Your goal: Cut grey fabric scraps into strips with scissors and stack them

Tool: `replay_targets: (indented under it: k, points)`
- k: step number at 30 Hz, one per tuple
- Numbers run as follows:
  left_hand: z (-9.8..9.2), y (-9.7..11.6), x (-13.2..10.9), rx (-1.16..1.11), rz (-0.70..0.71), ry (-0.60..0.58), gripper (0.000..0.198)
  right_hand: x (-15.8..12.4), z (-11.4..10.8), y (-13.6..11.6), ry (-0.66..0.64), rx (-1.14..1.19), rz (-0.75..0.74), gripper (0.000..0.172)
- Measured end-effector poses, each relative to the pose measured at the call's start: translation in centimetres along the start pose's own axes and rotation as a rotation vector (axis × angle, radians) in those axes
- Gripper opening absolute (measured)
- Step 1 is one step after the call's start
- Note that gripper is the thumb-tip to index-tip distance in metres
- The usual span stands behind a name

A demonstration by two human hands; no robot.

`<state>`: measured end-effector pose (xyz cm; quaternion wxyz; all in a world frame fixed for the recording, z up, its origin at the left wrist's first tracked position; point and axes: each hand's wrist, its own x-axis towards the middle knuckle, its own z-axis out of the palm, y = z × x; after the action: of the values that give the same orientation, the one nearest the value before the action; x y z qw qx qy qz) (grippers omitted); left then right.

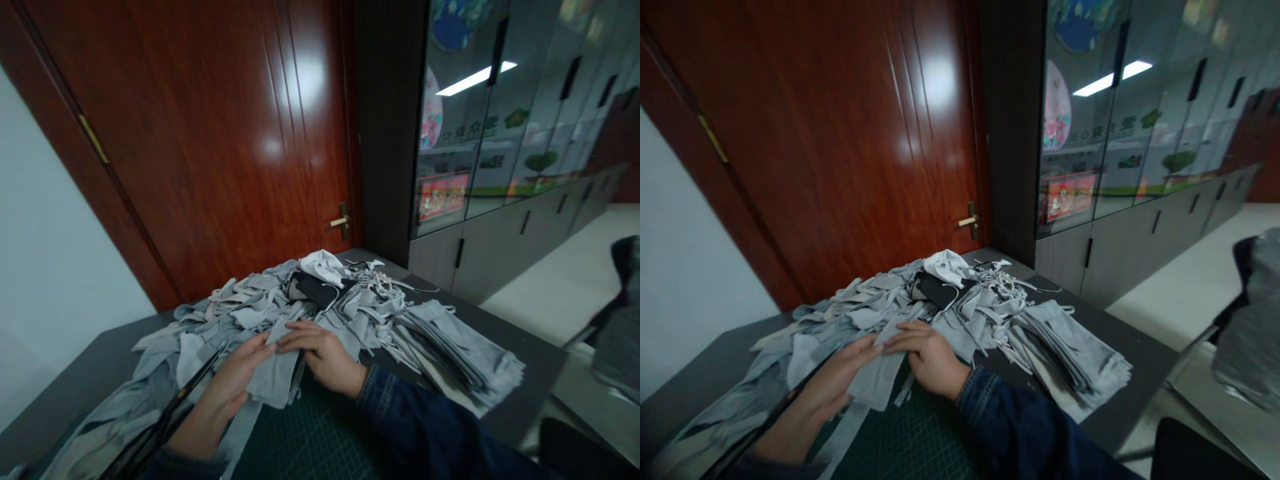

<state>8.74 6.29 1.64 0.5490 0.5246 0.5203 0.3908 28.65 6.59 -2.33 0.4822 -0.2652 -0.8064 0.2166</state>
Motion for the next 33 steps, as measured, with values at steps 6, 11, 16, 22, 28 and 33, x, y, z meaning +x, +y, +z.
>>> replay_targets:
  k: [6,11,16,22,28,33]
  points:
    - [4.7,1.8,1.6,0.037,0.002,-0.301,0.069,-1.0,-4.3,2.3,0.399,0.148,0.491,0.058]
    - [10.0,3.1,4.7,0.14,0.002,-0.536,0.064,-4.2,-11.3,2.9,0.466,0.245,0.625,0.049]
    - [18.3,3.9,9.3,0.344,0.182,-0.483,0.052,-9.8,-18.4,2.3,0.735,-0.024,0.663,0.042]
    - [30.9,3.6,14.5,0.522,0.438,-0.312,0.034,-16.2,-21.8,2.3,0.882,-0.465,0.736,0.043]
    - [35.4,2.0,14.6,0.838,0.651,-0.338,0.023,-19.2,-20.6,2.4,0.655,-0.736,0.786,0.034]
    - [34.5,0.1,11.9,1.016,0.837,-0.442,0.051,-19.0,-19.7,2.1,0.447,-1.097,0.797,0.039]
